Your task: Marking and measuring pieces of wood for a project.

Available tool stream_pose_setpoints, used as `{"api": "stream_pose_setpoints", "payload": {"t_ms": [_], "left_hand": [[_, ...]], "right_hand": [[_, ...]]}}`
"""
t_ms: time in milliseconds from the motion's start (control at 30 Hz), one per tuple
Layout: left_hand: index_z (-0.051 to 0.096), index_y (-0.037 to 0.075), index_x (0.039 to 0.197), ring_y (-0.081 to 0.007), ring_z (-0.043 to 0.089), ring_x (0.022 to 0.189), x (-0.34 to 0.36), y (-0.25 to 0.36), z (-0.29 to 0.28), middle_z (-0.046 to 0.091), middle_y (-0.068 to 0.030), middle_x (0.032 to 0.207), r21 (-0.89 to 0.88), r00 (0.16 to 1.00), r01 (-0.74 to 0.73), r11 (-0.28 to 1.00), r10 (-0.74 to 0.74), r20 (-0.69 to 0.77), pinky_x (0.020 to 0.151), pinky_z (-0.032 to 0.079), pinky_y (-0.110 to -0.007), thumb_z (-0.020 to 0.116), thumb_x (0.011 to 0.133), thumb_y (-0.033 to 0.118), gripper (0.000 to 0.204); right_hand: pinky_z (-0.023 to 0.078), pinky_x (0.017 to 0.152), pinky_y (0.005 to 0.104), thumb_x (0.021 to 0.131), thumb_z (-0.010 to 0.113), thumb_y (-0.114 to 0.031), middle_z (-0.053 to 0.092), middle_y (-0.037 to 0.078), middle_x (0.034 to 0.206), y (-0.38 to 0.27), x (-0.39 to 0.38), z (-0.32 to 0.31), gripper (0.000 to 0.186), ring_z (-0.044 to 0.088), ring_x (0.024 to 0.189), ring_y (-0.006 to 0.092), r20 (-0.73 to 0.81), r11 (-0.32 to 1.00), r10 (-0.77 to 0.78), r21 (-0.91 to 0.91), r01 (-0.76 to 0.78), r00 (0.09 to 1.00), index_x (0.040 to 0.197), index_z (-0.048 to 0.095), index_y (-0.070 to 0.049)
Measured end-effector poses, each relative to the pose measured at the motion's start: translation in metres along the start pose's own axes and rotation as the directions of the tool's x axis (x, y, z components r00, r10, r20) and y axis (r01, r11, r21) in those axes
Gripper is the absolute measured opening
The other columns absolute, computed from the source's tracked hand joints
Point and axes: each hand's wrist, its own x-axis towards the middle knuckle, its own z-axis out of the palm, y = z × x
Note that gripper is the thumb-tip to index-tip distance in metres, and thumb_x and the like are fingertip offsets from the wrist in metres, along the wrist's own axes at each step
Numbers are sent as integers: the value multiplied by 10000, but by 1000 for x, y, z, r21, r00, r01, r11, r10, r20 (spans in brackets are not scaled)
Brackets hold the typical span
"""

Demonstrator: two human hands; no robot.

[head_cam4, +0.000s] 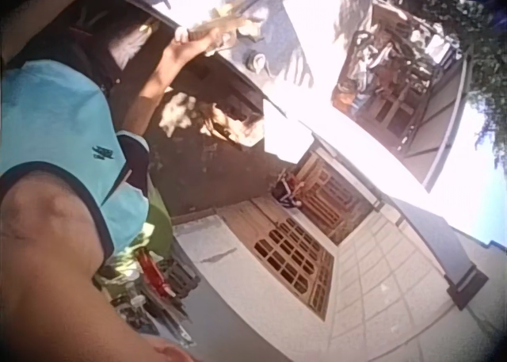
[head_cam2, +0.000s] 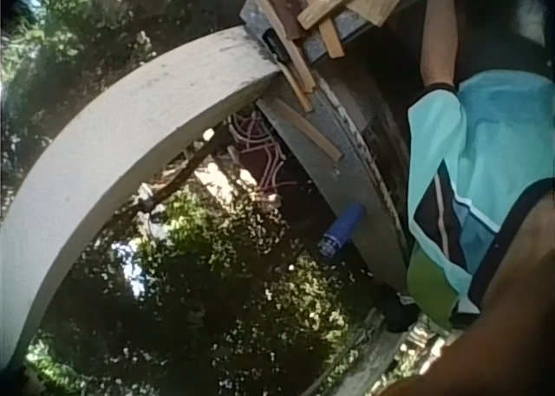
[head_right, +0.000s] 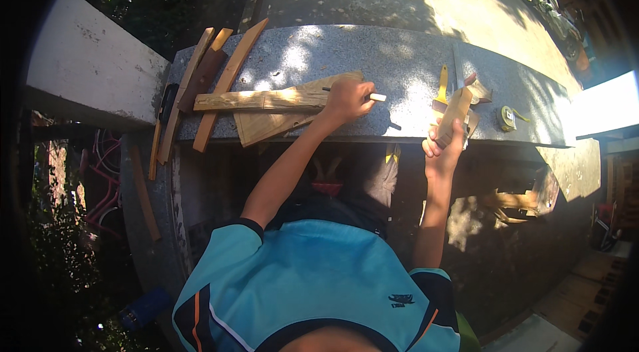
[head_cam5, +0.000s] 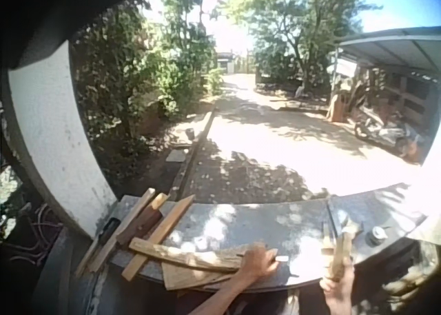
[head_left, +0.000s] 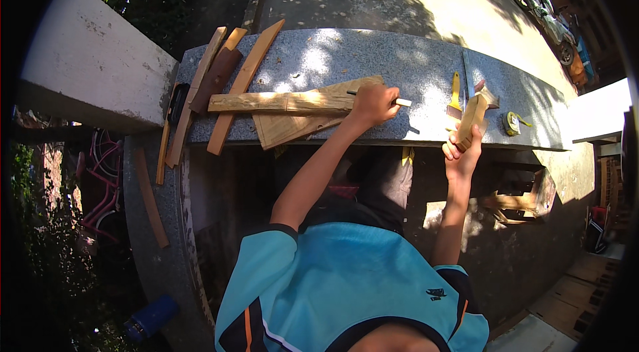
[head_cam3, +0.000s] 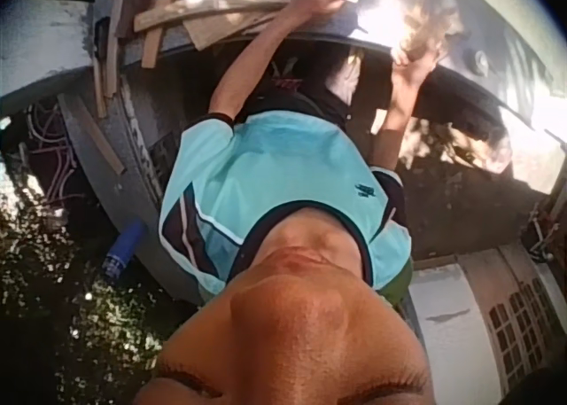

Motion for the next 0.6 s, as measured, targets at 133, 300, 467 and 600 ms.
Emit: {"api": "stream_pose_setpoints", "payload": {"t_ms": [133, 300, 467, 600], "left_hand": [[536, 88, 660, -279, 551, 512, 4, 6, 1, 525, -99, 530, -75, 996, 49, 996, -54, -73, 473, 428, -379, 636, 681, 229, 175], [552, 88, 698, -271, 554, 506, 3, 10, -4, 540, -93, 543, 48, 997, 58, 997, -56, -45, 459, 425, -356, 622, 706, 208, 139], [565, 94, 704, -259, 558, 501, -1, 10, -5, 549, -82, 550, -57, 981, 116, 992, -124, -148, 463, 428, -355, 623, 708, 189, 112], [577, 100, 711, -247, 560, 501, 0, 13, -3, 554, -69, 558, -107, 966, 119, 987, -141, -219, 459, 426, -351, 621, 707, 185, 96]], "right_hand": [[235, 337, 174, 871, 465, -384, 431, 28, 559, 8, -9, -11, 343, 279, 331, 43, -3, 991, 125, 49, -124, 992, 909, 478, -43], [244, 337, 173, 870, 477, -364, 448, 41, 568, 19, -9, -7, 307, 289, 331, 40, -9, 990, 136, 42, -136, 991, 911, 470, -60], [271, 349, 167, 886, 459, -359, 466, 55, 598, 26, -4, -8, 296, 300, 346, 36, 118, 968, 203, 128, -218, 972, 956, 451, -72], [269, 351, 173, 876, 471, -370, 457, 48, 586, 26, -3, -9, 306, 294, 347, 42, 111, 968, 231, 78, -240, 967, 928, 463, -69]]}}
